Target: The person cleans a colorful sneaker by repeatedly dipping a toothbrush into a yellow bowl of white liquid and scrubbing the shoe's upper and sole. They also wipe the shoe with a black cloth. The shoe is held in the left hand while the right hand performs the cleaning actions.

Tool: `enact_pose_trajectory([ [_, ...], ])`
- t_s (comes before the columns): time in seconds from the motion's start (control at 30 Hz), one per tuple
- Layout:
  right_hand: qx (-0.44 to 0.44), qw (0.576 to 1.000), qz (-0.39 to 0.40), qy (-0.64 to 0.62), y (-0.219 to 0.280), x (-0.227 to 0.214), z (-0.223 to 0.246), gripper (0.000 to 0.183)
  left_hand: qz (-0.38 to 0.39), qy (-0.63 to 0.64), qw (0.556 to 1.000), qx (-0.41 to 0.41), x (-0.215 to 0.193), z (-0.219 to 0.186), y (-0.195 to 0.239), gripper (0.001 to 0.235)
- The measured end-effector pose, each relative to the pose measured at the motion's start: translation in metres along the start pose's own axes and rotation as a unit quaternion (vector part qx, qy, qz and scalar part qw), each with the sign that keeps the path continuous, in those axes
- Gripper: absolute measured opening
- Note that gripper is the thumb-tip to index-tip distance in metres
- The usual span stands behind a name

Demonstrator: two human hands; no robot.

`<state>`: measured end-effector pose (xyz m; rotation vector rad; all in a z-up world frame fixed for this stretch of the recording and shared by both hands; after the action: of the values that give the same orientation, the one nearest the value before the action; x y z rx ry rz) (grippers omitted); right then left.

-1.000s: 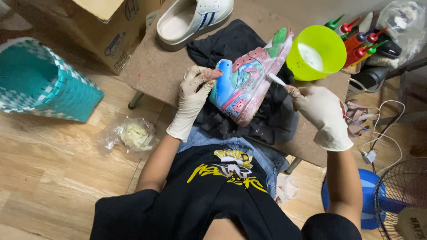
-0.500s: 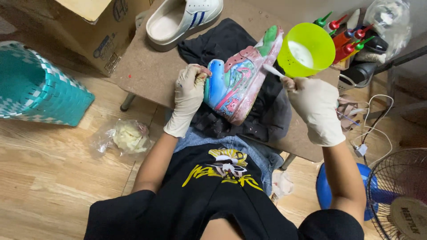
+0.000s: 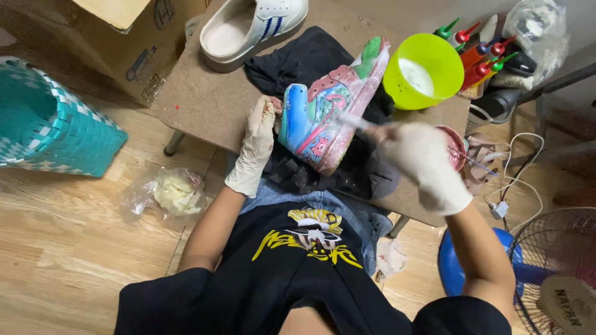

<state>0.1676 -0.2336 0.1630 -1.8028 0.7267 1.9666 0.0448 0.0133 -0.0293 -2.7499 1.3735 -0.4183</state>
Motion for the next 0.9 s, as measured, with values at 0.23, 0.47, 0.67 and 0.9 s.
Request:
enact_pose_trajectory([
  [0.23,-0.085,0.972,0.121,-0.182,-0.02,0.036,-0.041,0.047,-0.004,0.122,0.992,-0.041,0.001,-0.004,0.0,0.028],
  [0.47,0.007,0.958,0.091,-0.272,-0.028,0.036,-0.054,0.052,-0.059,0.186,0.979,-0.052,0.005,-0.004,-0.005,0.028],
  [0.67,0.13,0.965,0.065,-0.219,-0.003,-0.047,0.015,0.043,-0.089,0.243,0.964,-0.055,0.007,-0.025,0.008,0.027],
  [0.9,0.119,0.984,0.025,-0.127,-0.004,-0.036,0.002,0.044,-0.026,0.299,0.95,-0.085,-0.01,-0.014,-0.009,0.026],
])
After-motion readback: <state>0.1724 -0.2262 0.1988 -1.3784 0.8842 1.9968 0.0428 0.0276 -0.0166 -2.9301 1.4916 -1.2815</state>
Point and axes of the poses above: each hand's wrist, its own y-axis away from the middle knuckle, its own x-axis out of the palm, z = x × y, the point moved 2 cm from there along -y, towards the middle knuckle, and after that the axes turned 10 degrees about -x, right-handed, at the moved point
